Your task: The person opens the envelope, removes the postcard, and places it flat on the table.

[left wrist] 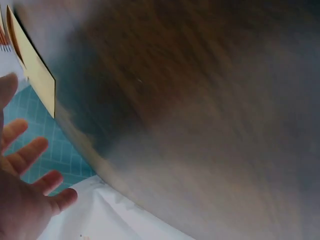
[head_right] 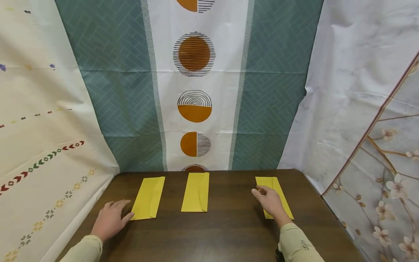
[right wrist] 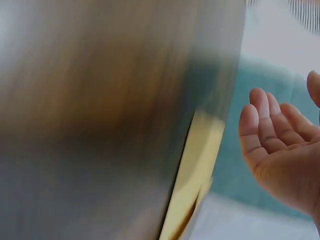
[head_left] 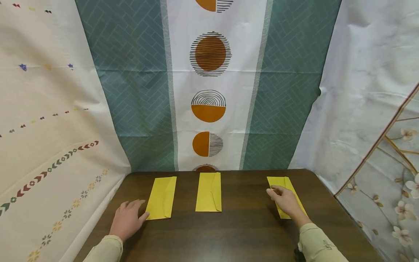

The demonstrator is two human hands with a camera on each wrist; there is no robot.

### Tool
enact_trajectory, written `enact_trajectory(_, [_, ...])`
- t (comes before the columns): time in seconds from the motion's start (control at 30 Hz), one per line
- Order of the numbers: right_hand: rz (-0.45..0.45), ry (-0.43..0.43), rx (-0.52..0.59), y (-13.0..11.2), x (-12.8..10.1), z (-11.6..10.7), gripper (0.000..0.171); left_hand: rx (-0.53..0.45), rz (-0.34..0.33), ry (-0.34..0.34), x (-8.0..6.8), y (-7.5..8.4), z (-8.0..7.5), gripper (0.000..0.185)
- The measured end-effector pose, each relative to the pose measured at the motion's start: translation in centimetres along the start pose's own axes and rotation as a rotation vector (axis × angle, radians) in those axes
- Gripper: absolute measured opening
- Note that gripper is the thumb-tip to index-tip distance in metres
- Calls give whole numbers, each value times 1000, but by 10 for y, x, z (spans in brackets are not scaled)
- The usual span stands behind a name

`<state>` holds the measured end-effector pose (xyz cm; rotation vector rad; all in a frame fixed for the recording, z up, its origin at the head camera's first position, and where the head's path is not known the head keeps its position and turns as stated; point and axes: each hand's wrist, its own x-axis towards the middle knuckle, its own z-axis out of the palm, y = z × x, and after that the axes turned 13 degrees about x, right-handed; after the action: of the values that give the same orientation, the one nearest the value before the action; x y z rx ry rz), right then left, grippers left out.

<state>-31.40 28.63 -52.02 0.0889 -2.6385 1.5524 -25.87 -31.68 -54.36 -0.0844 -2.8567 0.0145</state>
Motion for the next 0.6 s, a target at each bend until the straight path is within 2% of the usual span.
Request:
enact_trajectory(0.1, [-15, -41, 59, -22, 7, 45, 65, 13, 0, -32, 3, 2, 7, 57])
enact_trajectory(0.2, [-69, -86, 87, -48, 14, 96, 63, 22, -14, -69, 7, 0, 11, 58])
enact_trajectory(0.33, [-157, -219, 80, -90, 12, 162, 60, 10, -28, -140, 11, -3, 15, 61])
enact_trajectory(0.47, [-227, -328, -33, -124, 1, 219, 63, -39, -34, -229, 14, 0, 15, 62])
enact_trajectory(0.6, [-304, -363, -204, -142, -11, 266, 64, -87, -58, -310, 17, 7, 14, 60])
